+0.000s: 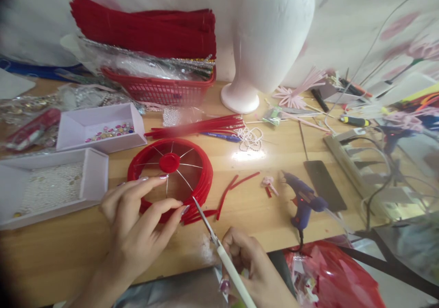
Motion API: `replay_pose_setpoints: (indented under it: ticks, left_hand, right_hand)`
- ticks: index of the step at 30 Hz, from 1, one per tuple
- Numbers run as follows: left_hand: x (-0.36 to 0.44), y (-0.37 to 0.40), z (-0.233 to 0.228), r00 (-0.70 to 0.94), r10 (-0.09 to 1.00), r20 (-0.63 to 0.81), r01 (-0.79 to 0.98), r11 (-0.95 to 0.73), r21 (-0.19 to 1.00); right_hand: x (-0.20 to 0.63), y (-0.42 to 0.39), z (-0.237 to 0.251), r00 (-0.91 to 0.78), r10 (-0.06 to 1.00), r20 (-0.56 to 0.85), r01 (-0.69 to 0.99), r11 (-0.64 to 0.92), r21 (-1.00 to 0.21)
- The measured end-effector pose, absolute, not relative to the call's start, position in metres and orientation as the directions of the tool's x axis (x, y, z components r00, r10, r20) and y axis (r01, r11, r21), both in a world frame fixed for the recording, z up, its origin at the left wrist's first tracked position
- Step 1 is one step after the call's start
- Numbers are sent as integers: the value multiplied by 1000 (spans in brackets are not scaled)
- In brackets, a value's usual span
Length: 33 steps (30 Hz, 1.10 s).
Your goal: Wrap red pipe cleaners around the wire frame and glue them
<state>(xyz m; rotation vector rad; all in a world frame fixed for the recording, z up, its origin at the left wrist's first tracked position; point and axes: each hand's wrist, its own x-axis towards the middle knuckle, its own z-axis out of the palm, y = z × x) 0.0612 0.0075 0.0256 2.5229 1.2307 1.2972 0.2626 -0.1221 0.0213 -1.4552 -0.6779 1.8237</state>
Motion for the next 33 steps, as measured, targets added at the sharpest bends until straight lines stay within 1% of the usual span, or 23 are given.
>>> replay_pose_setpoints:
  ticks: [4,10,14,18,27,30,33]
  left_hand:
    - [62,7,26,333,675,658,633,-677,374]
    - [62,8,26,339,672,658,629,-683,373]
    - [61,8,25,340,670,660,626,-685,372]
    - [61,9,25,340,675,655,624,-683,380]
    - [63,9,25,333,676,657,630,-678,379]
    - [63,9,25,336,675,657,626,-681,380]
    - [63,9,26,331,681,653,624,-677,390]
  right_hand:
    - [262,-124,18,-98,779,-619,-190,-626,-757]
    - [258,-124,20,-113,772,-625,-134,-635,-761]
    - [253,-120,28,-52,744,-666,-72,-668,-741]
    - [251,-120,32,-13,740,-672,-22,-672,-740]
    - [248,-128,19,29,810,-586,-27,-585,-810]
    - [247,-127,20,86,814,-574,-40,-573,-819]
    - [251,-125,23,203,807,-555,-26,-562,-827]
